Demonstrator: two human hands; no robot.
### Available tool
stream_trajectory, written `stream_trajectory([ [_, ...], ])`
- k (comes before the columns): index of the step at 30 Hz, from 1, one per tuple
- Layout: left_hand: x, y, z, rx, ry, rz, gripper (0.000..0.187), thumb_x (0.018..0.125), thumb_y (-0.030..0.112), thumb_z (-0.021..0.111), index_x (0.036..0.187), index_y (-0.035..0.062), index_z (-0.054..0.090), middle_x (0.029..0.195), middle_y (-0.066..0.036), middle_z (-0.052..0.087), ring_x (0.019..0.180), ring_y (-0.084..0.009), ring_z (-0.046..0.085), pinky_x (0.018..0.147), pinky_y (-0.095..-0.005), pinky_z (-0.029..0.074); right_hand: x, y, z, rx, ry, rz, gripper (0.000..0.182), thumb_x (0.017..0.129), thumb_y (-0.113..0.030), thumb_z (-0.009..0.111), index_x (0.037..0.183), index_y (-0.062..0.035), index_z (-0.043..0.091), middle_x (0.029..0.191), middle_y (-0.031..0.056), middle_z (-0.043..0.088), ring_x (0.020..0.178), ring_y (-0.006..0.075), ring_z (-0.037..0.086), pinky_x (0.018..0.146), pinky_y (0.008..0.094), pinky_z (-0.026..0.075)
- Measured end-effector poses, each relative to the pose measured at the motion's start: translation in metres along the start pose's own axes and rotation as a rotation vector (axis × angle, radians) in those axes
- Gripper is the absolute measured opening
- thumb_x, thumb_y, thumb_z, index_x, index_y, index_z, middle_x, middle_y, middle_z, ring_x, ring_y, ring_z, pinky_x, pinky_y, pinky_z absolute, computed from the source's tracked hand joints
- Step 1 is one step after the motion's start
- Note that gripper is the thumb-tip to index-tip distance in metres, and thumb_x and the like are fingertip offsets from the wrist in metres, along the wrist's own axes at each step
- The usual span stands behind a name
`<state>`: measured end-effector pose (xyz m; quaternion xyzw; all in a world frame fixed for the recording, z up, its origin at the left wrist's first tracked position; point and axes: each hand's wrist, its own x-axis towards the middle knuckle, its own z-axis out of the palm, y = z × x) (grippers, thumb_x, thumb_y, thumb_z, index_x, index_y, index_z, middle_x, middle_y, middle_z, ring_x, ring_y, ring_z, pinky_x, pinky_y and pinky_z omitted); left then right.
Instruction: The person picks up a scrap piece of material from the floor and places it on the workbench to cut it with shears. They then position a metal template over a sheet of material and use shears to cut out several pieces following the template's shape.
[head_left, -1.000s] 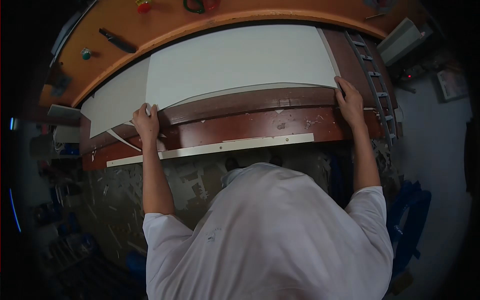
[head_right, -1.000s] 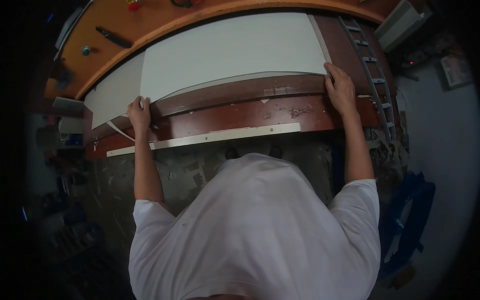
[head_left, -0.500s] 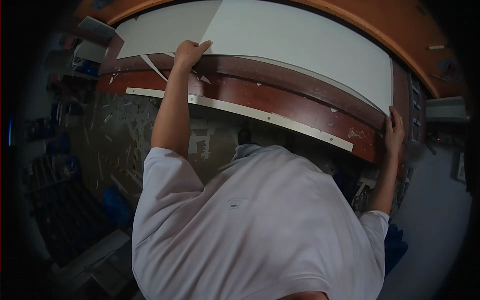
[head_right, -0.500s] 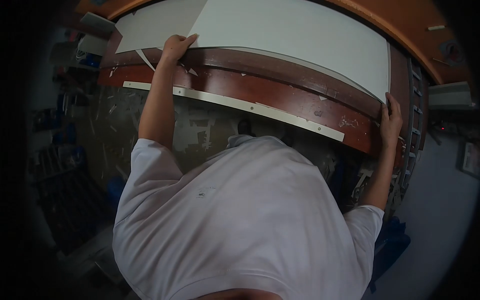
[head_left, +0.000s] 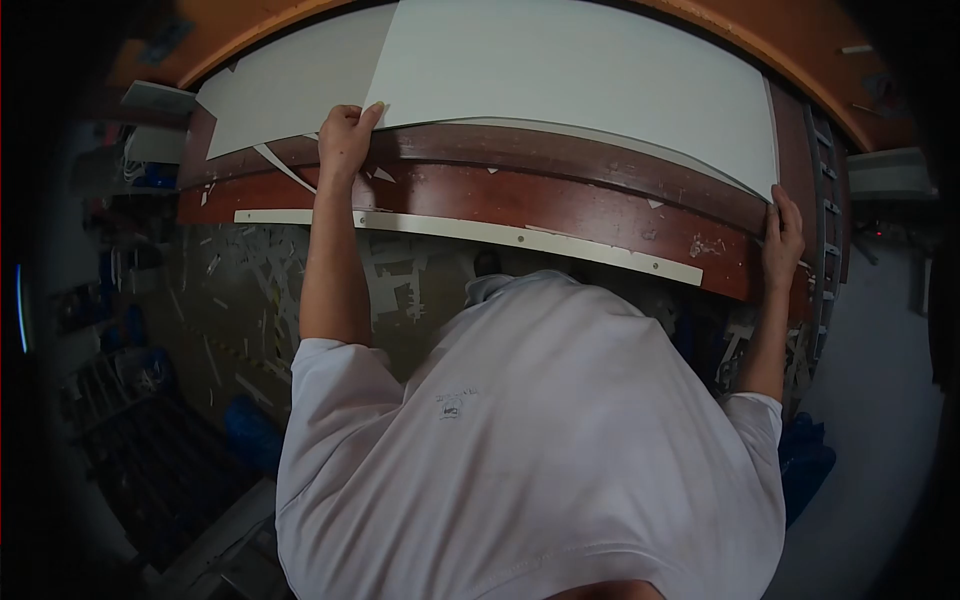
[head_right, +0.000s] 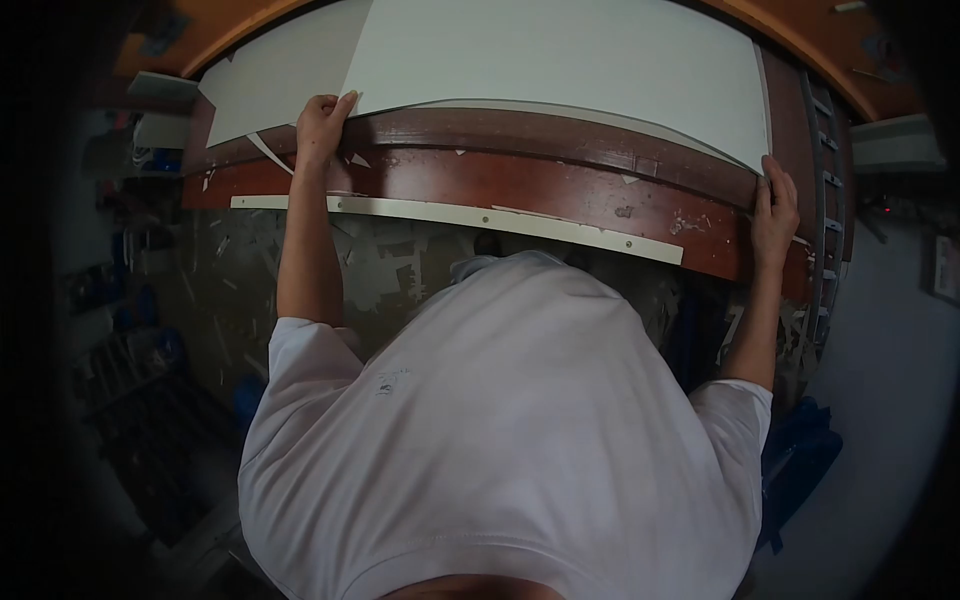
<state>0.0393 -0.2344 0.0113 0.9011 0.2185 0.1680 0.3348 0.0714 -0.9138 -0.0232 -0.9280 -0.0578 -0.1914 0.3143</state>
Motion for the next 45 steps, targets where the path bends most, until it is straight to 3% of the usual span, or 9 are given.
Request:
stream_trajectory([
  [5, 0.003, 0.001, -0.001, -0.109, -0.118, -0.058, 0.047, 0.091, 0.031, 0.076, 0.114, -0.0088, 0.065, 0.100, -0.015, 0.072, 0.091, -0.0189, 0.067, 0.082, -0.0315, 0.052, 0.001, 0.002, -0.008, 0.132, -0.017, 0.080, 0.031, 0.102, -0.010, 0.059, 0.131, -0.0072, 0.068, 0.137, 0.0101, 0.065, 0.131, 0.0224, 0.058, 0.110, 0.0338, 0.043],
  [11, 0.008, -0.015, -0.006, -0.164, -0.205, -0.057, 0.051, 0.091, 0.032, 0.076, 0.119, -0.0077, 0.061, 0.096, -0.009, 0.067, 0.086, -0.0151, 0.061, 0.079, -0.0287, 0.050, -0.002, 0.021, -0.012, 0.257, -0.029, 0.101, 0.029, 0.100, -0.008, 0.062, 0.128, -0.0065, 0.070, 0.134, 0.0108, 0.066, 0.130, 0.0207, 0.058, 0.110, 0.0331, 0.043],
  [20, 0.002, 0.000, -0.016, -0.193, -0.307, -0.086, 0.057, 0.096, 0.029, 0.072, 0.134, -0.0080, 0.053, 0.110, -0.012, 0.068, 0.095, -0.0150, 0.063, 0.082, -0.0281, 0.052, -0.007, 0.010, -0.014, 0.164, -0.026, 0.069, 0.029, 0.101, -0.010, 0.064, 0.129, -0.0070, 0.070, 0.135, 0.0101, 0.066, 0.132, 0.0209, 0.056, 0.112, 0.0337, 0.041],
  [26, 0.005, -0.005, -0.020, -0.200, -0.376, -0.070, 0.055, 0.098, 0.026, 0.070, 0.139, -0.0066, 0.051, 0.103, -0.007, 0.067, 0.087, -0.0113, 0.061, 0.076, -0.0259, 0.051, -0.008, 0.020, -0.020, 0.185, -0.061, 0.040, 0.028, 0.099, -0.009, 0.065, 0.127, -0.0083, 0.072, 0.134, 0.0101, 0.067, 0.136, 0.0217, 0.054, 0.115, 0.0349, 0.039],
  [32, -0.013, 0.020, -0.018, -0.390, -0.327, -0.202, 0.050, 0.099, 0.023, 0.068, 0.137, -0.0056, 0.053, 0.096, -0.003, 0.063, 0.079, -0.0082, 0.056, 0.069, -0.0248, 0.048, -0.007, 0.015, -0.019, 0.193, -0.037, 0.020, 0.025, 0.097, -0.009, 0.068, 0.120, -0.0073, 0.075, 0.130, 0.0114, 0.070, 0.134, 0.0252, 0.056, 0.113, 0.0380, 0.042],
  [38, 0.000, -0.003, -0.018, -0.332, -0.331, -0.129, 0.047, 0.099, 0.020, 0.067, 0.137, -0.0052, 0.053, 0.093, -0.001, 0.061, 0.078, -0.0078, 0.056, 0.064, -0.0241, 0.048, -0.012, 0.014, -0.025, 0.215, -0.083, -0.003, 0.024, 0.096, -0.006, 0.067, 0.119, -0.0049, 0.075, 0.129, 0.0123, 0.070, 0.134, 0.0262, 0.056, 0.112, 0.0380, 0.042],
  [45, -0.017, 0.027, -0.026, -0.380, -0.368, -0.189, 0.045, 0.100, 0.023, 0.066, 0.135, -0.0037, 0.055, 0.091, -0.001, 0.062, 0.072, -0.0072, 0.054, 0.062, -0.0247, 0.047, -0.021, -0.018, -0.025, 0.154, -0.026, 0.027, 0.034, 0.092, -0.008, 0.070, 0.126, -0.0062, 0.069, 0.130, 0.0134, 0.067, 0.125, 0.0270, 0.062, 0.104, 0.0384, 0.048],
])
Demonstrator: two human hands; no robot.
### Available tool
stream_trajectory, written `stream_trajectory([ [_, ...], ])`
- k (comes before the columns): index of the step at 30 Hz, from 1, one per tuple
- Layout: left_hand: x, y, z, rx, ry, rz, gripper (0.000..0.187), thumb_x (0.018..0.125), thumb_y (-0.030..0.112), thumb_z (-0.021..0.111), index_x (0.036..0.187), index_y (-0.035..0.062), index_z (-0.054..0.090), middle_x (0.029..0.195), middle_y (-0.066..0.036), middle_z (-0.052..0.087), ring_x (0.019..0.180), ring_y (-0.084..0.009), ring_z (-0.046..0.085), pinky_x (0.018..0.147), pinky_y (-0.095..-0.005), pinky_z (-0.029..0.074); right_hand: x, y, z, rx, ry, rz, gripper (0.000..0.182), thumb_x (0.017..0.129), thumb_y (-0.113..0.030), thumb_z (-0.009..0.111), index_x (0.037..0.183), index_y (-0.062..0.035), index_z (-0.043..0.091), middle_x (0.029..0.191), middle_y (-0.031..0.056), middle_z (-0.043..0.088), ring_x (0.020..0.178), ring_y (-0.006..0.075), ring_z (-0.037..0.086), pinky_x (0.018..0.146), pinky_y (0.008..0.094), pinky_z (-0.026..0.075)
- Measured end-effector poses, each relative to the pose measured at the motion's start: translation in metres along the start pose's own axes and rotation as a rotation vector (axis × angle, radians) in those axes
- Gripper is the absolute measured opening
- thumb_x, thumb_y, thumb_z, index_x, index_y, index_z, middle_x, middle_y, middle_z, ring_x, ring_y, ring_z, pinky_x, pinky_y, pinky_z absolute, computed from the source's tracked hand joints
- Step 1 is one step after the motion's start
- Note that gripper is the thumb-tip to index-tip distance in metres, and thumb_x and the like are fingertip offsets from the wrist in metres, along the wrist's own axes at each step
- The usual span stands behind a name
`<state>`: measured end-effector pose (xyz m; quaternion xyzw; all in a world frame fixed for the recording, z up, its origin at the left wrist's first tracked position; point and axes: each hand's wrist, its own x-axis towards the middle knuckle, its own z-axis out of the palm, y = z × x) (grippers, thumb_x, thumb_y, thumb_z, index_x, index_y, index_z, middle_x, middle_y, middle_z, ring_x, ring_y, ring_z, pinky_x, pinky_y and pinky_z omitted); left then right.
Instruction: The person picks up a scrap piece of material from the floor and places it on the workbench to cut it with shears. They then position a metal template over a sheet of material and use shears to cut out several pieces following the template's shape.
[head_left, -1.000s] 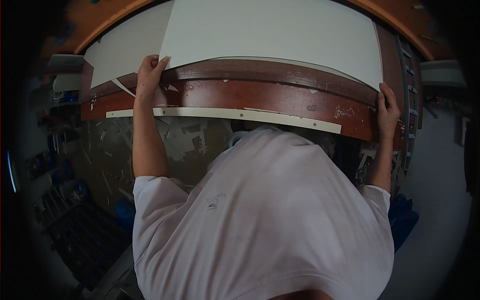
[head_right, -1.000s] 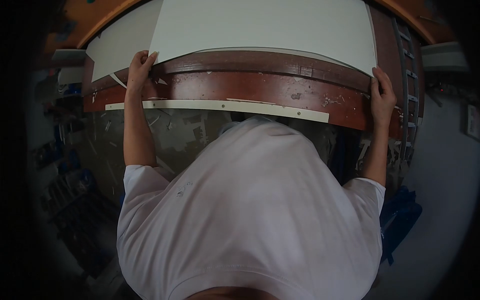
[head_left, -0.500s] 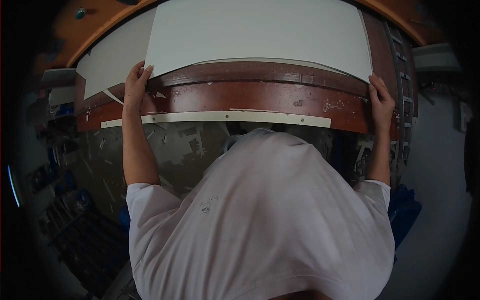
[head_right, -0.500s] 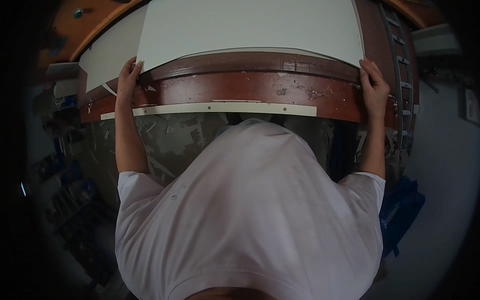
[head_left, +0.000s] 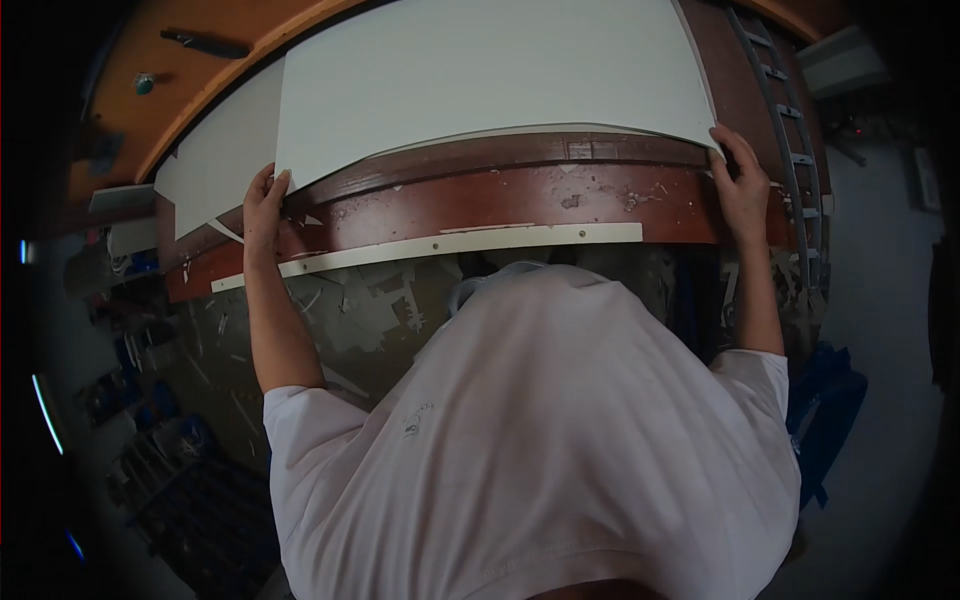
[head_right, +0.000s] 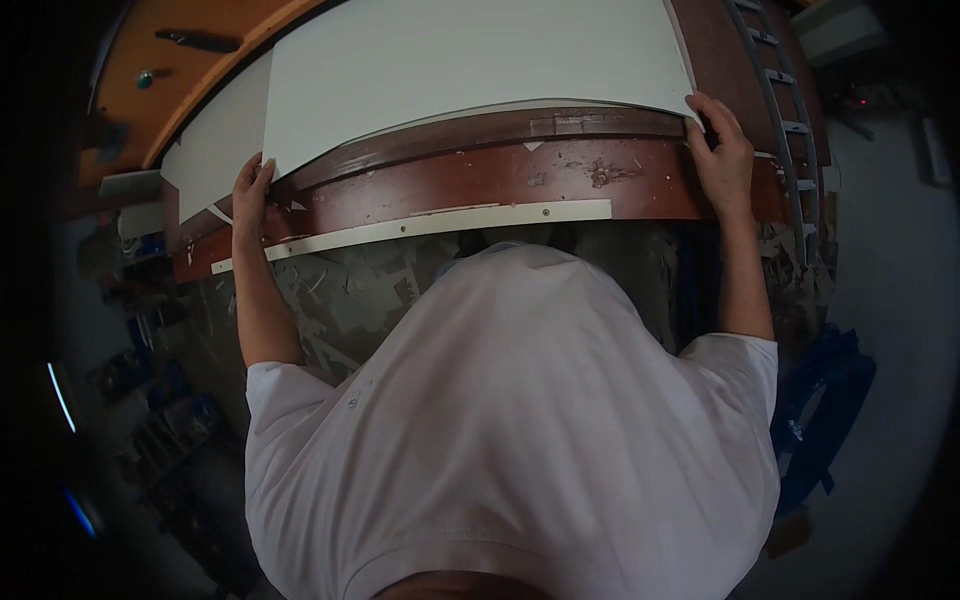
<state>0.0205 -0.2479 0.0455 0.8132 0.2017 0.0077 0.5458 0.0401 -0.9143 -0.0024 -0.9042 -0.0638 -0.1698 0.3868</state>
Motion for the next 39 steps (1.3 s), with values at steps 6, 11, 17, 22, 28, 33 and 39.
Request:
stream_trajectory([
  [6, 0.037, -0.035, -0.018, 0.054, 0.061, 0.008, 0.041, 0.101, 0.029, 0.065, 0.129, -0.0010, 0.062, 0.092, 0.002, 0.065, 0.076, -0.0059, 0.056, 0.065, -0.0222, 0.045, 0.014, -0.021, -0.004, 0.145, 0.040, 0.345, 0.054, 0.092, -0.032, 0.070, 0.135, -0.0007, 0.060, 0.120, 0.0181, 0.070, 0.109, 0.0315, 0.067, 0.095, 0.0387, 0.051],
  [11, 0.051, -0.051, -0.030, 0.017, 0.026, 0.047, 0.037, 0.101, 0.022, 0.066, 0.129, -0.0015, 0.059, 0.105, -0.004, 0.068, 0.092, -0.0118, 0.063, 0.080, -0.0262, 0.051, 0.050, -0.014, -0.017, 0.115, -0.142, 0.463, 0.050, 0.087, -0.041, 0.073, 0.106, 0.0051, 0.074, 0.097, 0.0174, 0.074, 0.089, 0.0243, 0.070, 0.080, 0.0364, 0.053],
  [17, 0.032, -0.030, -0.019, 0.114, 0.002, 0.079, 0.041, 0.100, 0.018, 0.066, 0.135, 0.0004, 0.054, 0.090, -0.004, 0.066, 0.080, -0.0114, 0.061, 0.069, -0.0269, 0.051, 0.062, 0.000, -0.015, 0.148, -0.243, 0.511, 0.047, 0.087, -0.038, 0.075, 0.096, 0.0080, 0.072, 0.084, 0.0161, 0.070, 0.069, 0.0188, 0.066, 0.058, 0.0354, 0.053],
  [22, 0.024, -0.035, -0.016, 0.028, -0.068, 0.089, 0.042, 0.100, 0.018, 0.066, 0.137, 0.0006, 0.053, 0.082, -0.001, 0.063, 0.071, -0.0081, 0.055, 0.061, -0.0250, 0.046, 0.061, 0.007, -0.013, 0.415, -0.216, 0.639, 0.039, 0.093, -0.033, 0.071, 0.101, 0.0050, 0.069, 0.091, 0.0102, 0.068, 0.074, 0.0150, 0.064, 0.060, 0.0293, 0.057],
  [28, 0.034, -0.052, -0.013, 0.134, 0.021, 0.190, 0.043, 0.099, 0.021, 0.068, 0.136, 0.0020, 0.057, 0.082, 0.000, 0.061, 0.071, -0.0075, 0.053, 0.061, -0.0240, 0.043, 0.050, 0.009, -0.014, 0.637, -0.148, 0.644, 0.034, 0.095, -0.035, 0.066, 0.102, -0.0022, 0.067, 0.095, 0.0046, 0.066, 0.086, 0.0140, 0.064, 0.066, 0.0284, 0.058],
  [33, 0.033, -0.049, -0.009, 0.132, 0.039, 0.184, 0.042, 0.100, 0.024, 0.067, 0.134, 0.0007, 0.059, 0.084, 0.001, 0.060, 0.072, -0.0072, 0.051, 0.063, -0.0238, 0.041, 0.049, 0.003, -0.009, 0.500, -0.044, 0.665, 0.041, 0.093, -0.032, 0.069, 0.106, 0.0071, 0.069, 0.097, 0.0114, 0.069, 0.083, 0.0177, 0.066, 0.061, 0.0300, 0.059],
  [39, 0.020, -0.025, 0.001, 0.171, 0.043, 0.066, 0.052, 0.099, 0.034, 0.067, 0.136, -0.0014, 0.057, 0.091, -0.002, 0.061, 0.074, -0.0071, 0.053, 0.062, -0.0247, 0.044, 0.071, -0.010, -0.027, 0.288, -0.309, 0.661, 0.053, 0.092, -0.045, 0.071, 0.105, 0.0068, 0.071, 0.087, 0.0104, 0.071, 0.071, 0.0160, 0.066, 0.059, 0.0284, 0.052],
])
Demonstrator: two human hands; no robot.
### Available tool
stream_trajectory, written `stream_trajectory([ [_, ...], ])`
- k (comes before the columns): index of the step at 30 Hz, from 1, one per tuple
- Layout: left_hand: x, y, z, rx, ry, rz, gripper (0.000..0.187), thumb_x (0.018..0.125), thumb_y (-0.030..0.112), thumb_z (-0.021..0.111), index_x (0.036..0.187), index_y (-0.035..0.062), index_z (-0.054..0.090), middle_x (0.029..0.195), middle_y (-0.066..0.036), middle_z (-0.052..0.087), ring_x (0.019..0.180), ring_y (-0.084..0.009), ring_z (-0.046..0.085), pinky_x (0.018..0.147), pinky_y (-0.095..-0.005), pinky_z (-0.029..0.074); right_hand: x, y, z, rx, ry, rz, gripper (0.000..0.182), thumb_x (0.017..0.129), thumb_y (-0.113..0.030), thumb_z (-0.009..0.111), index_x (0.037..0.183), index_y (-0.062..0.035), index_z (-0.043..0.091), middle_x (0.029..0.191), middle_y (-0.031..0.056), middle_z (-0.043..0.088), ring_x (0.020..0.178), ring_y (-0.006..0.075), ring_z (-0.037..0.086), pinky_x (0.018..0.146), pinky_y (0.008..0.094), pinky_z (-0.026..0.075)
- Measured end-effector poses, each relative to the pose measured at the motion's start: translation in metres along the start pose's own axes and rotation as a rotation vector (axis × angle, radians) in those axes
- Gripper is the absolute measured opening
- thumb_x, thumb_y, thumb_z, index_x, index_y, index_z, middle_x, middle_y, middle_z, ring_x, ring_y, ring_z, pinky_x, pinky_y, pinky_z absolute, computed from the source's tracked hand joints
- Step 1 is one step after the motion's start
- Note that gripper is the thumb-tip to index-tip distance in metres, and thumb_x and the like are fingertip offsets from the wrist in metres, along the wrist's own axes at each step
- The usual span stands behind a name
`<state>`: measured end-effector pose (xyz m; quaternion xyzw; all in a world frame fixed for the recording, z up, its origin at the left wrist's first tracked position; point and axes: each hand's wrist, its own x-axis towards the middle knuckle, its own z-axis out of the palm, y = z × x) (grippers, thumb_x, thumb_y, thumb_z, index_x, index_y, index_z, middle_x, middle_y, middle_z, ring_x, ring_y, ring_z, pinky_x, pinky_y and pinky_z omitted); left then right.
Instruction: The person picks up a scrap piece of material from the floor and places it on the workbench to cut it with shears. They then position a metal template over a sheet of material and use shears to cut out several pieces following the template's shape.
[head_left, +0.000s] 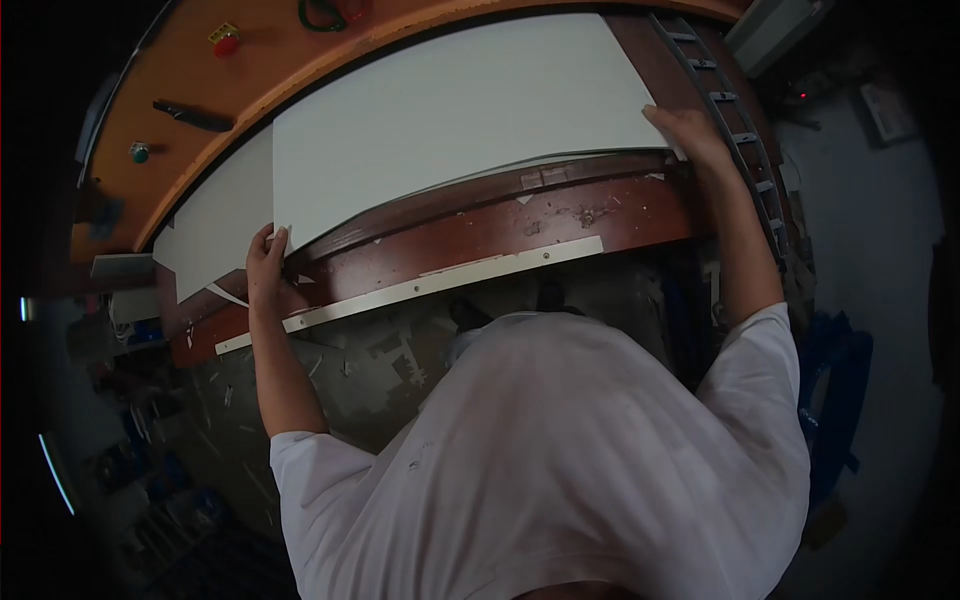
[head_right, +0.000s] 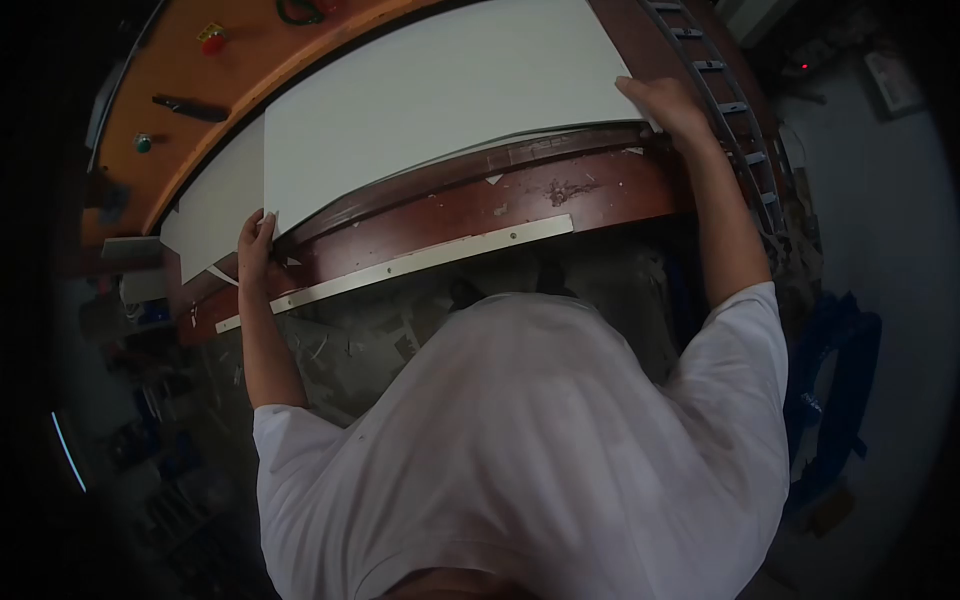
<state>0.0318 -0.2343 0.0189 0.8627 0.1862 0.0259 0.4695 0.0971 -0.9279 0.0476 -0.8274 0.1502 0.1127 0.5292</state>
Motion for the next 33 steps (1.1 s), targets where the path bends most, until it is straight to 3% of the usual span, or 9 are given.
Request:
stream_trajectory([
  [4, 0.012, 0.005, -0.001, 0.234, 0.069, 0.032, 0.061, 0.093, 0.044, 0.073, 0.123, -0.0085, 0.062, 0.089, -0.007, 0.065, 0.073, -0.0106, 0.057, 0.060, -0.0269, 0.045, 0.036, 0.004, -0.007, -0.156, -0.005, -0.080, 0.052, 0.091, -0.045, 0.073, 0.100, 0.0068, 0.073, 0.086, 0.0108, 0.072, 0.071, 0.0176, 0.067, 0.066, 0.0304, 0.051],
  [7, 0.021, 0.028, -0.012, 0.346, -0.126, -0.148, 0.065, 0.090, 0.048, 0.074, 0.117, -0.0096, 0.063, 0.090, -0.009, 0.066, 0.075, -0.0138, 0.060, 0.062, -0.0289, 0.048, 0.046, 0.019, -0.004, -0.063, 0.023, -0.116, 0.051, 0.091, -0.044, 0.073, 0.102, 0.0063, 0.072, 0.090, 0.0114, 0.072, 0.076, 0.0177, 0.067, 0.070, 0.0303, 0.051],
  [11, 0.030, 0.022, -0.013, 0.288, -0.070, -0.078, 0.060, 0.091, 0.047, 0.073, 0.112, -0.0079, 0.064, 0.088, -0.009, 0.066, 0.075, -0.0150, 0.060, 0.063, -0.0302, 0.049, 0.045, 0.026, -0.005, -0.004, 0.049, -0.074, 0.054, 0.090, -0.041, 0.074, 0.107, 0.0094, 0.071, 0.095, 0.0144, 0.073, 0.083, 0.0197, 0.067, 0.075, 0.0329, 0.052],
  [14, 0.027, 0.002, -0.005, 0.212, 0.041, 0.040, 0.058, 0.091, 0.047, 0.073, 0.114, -0.0066, 0.064, 0.088, -0.008, 0.065, 0.073, -0.0145, 0.060, 0.062, -0.0300, 0.049, 0.050, 0.030, -0.006, 0.090, 0.003, -0.055, 0.047, 0.092, -0.038, 0.074, 0.107, 0.0067, 0.071, 0.097, 0.0118, 0.072, 0.084, 0.0182, 0.066, 0.078, 0.0308, 0.051],
  [22, 0.009, 0.026, 0.011, 0.123, 0.066, -0.095, 0.061, 0.092, 0.046, 0.072, 0.119, -0.0077, 0.061, 0.093, -0.010, 0.067, 0.078, -0.0147, 0.061, 0.068, -0.0296, 0.050, 0.045, 0.031, -0.011, 0.291, -0.005, -0.014, 0.024, 0.096, -0.027, 0.071, 0.096, -0.0031, 0.069, 0.091, 0.0030, 0.068, 0.084, 0.0130, 0.061, 0.081, 0.0277, 0.048],
  [29, 0.012, 0.020, 0.016, 0.226, 0.150, 0.009, 0.064, 0.092, 0.049, 0.071, 0.121, -0.0081, 0.062, 0.104, -0.016, 0.070, 0.093, -0.0208, 0.066, 0.083, -0.0328, 0.053, 0.058, 0.042, -0.027, 0.290, -0.128, -0.037, 0.018, 0.098, -0.021, 0.067, 0.097, -0.0033, 0.067, 0.094, 0.0045, 0.068, 0.087, 0.0127, 0.062, 0.084, 0.0280, 0.048],
  [33, 0.021, 0.005, 0.011, 0.146, 0.110, -0.004, 0.065, 0.092, 0.050, 0.071, 0.121, -0.0081, 0.062, 0.103, -0.016, 0.070, 0.092, -0.0204, 0.066, 0.082, -0.0329, 0.053, 0.047, 0.030, -0.018, 0.305, -0.149, -0.045, 0.018, 0.098, -0.020, 0.065, 0.100, -0.0021, 0.066, 0.095, 0.0051, 0.068, 0.088, 0.0134, 0.063, 0.084, 0.0287, 0.048],
])
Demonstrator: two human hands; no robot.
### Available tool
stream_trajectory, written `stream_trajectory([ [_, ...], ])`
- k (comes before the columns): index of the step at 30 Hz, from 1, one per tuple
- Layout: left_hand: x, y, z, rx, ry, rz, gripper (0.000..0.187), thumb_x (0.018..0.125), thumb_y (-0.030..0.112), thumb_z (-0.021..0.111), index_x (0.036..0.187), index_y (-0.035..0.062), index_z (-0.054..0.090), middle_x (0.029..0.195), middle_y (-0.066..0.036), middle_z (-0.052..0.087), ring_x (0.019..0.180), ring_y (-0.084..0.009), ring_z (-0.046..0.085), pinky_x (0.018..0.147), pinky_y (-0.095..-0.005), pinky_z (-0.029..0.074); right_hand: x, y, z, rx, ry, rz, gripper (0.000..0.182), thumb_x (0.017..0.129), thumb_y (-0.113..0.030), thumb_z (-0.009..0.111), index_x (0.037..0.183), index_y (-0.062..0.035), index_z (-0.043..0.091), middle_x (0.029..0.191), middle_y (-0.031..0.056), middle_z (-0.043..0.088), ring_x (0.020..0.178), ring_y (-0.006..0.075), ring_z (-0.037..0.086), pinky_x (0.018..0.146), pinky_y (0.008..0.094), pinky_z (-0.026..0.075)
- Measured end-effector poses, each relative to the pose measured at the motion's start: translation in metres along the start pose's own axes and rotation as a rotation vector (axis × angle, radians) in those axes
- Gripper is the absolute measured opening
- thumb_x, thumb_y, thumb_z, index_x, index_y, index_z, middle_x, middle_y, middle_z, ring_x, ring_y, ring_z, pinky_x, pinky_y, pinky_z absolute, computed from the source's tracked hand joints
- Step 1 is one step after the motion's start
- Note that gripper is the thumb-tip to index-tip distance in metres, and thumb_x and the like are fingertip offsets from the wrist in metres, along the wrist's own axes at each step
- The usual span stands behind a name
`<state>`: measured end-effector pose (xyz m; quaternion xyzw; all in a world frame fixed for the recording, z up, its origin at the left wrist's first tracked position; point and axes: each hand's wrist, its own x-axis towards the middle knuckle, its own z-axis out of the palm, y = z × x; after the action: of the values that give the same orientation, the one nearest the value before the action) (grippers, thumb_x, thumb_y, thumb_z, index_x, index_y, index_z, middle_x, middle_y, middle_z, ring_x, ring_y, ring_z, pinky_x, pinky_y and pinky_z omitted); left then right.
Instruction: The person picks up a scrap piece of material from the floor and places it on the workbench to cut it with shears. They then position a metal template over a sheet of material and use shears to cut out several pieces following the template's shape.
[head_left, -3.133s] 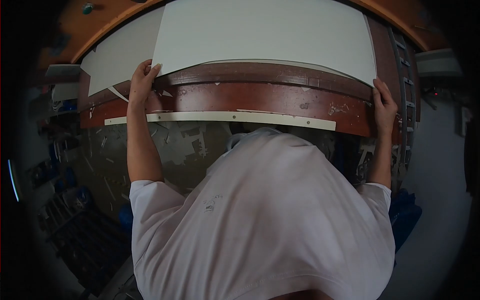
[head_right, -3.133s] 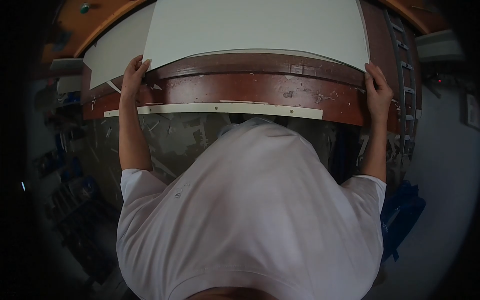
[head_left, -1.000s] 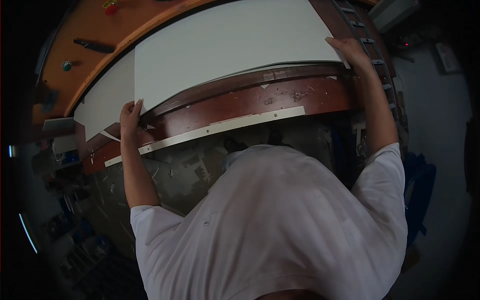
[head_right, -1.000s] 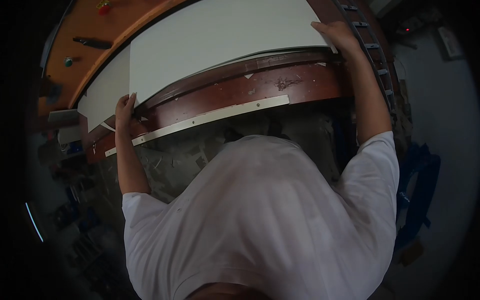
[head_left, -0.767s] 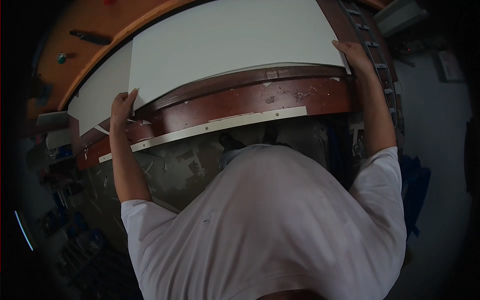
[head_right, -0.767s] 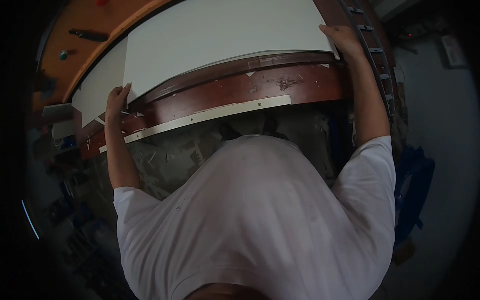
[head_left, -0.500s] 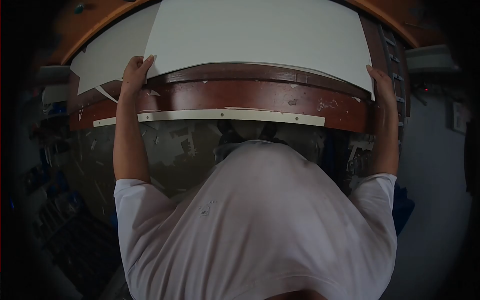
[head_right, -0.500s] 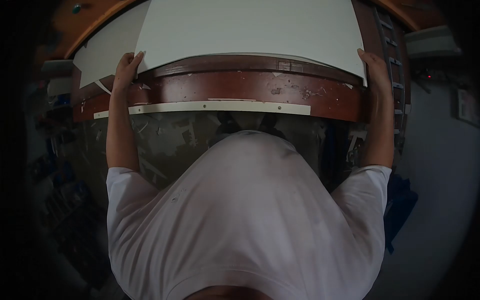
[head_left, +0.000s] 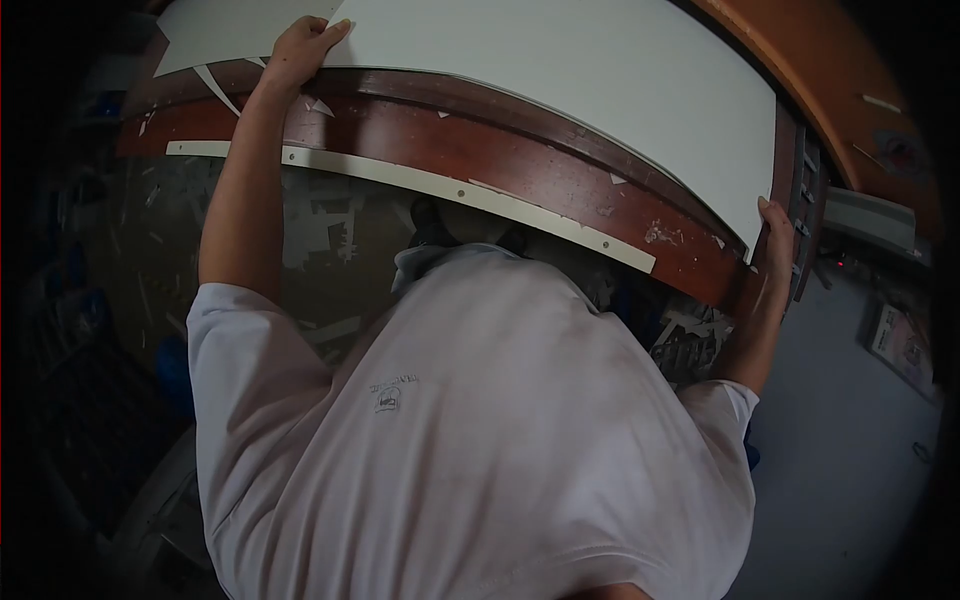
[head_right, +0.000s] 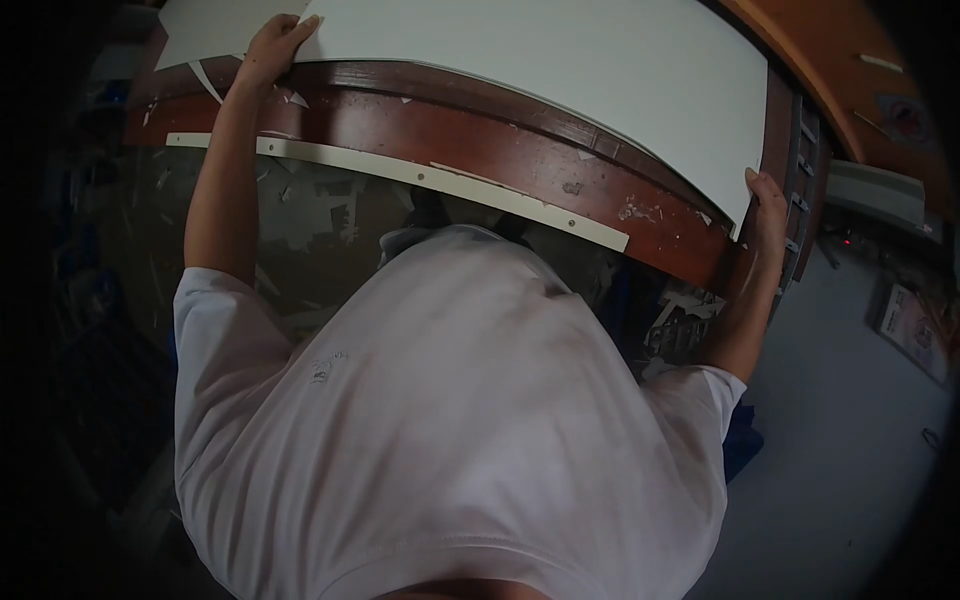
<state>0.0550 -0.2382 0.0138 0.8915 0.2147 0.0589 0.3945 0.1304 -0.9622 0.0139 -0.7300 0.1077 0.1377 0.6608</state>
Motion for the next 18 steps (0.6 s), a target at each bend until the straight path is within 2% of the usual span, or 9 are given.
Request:
stream_trajectory([
  [10, 0.001, 0.002, 0.003, 0.050, 0.056, 0.042, 0.066, 0.089, 0.052, 0.072, 0.117, -0.0070, 0.064, 0.100, -0.014, 0.071, 0.091, -0.0196, 0.066, 0.081, -0.0327, 0.053, 0.002, 0.006, -0.007, 0.013, -0.013, -0.034, 0.015, 0.097, -0.018, 0.065, 0.098, -0.0031, 0.065, 0.095, 0.0038, 0.067, 0.086, 0.0123, 0.061, 0.083, 0.0284, 0.048],
  [17, 0.006, -0.001, 0.000, 0.132, 0.050, 0.069, 0.071, 0.087, 0.055, 0.073, 0.119, -0.0083, 0.064, 0.097, -0.017, 0.073, 0.086, -0.0238, 0.070, 0.078, -0.0343, 0.055, -0.011, 0.003, 0.002, -0.083, 0.074, 0.006, 0.024, 0.097, -0.026, 0.070, 0.098, -0.0019, 0.067, 0.092, 0.0032, 0.067, 0.083, 0.0120, 0.061, 0.078, 0.0278, 0.047],
  [18, 0.004, 0.004, -0.001, 0.132, 0.039, 0.044, 0.071, 0.087, 0.055, 0.073, 0.120, -0.0070, 0.065, 0.099, -0.017, 0.073, 0.090, -0.0250, 0.070, 0.082, -0.0356, 0.054, -0.015, -0.001, 0.008, -0.091, 0.104, 0.014, 0.027, 0.096, -0.027, 0.070, 0.099, -0.0012, 0.068, 0.092, 0.0035, 0.068, 0.083, 0.0123, 0.061, 0.078, 0.0278, 0.047],
])
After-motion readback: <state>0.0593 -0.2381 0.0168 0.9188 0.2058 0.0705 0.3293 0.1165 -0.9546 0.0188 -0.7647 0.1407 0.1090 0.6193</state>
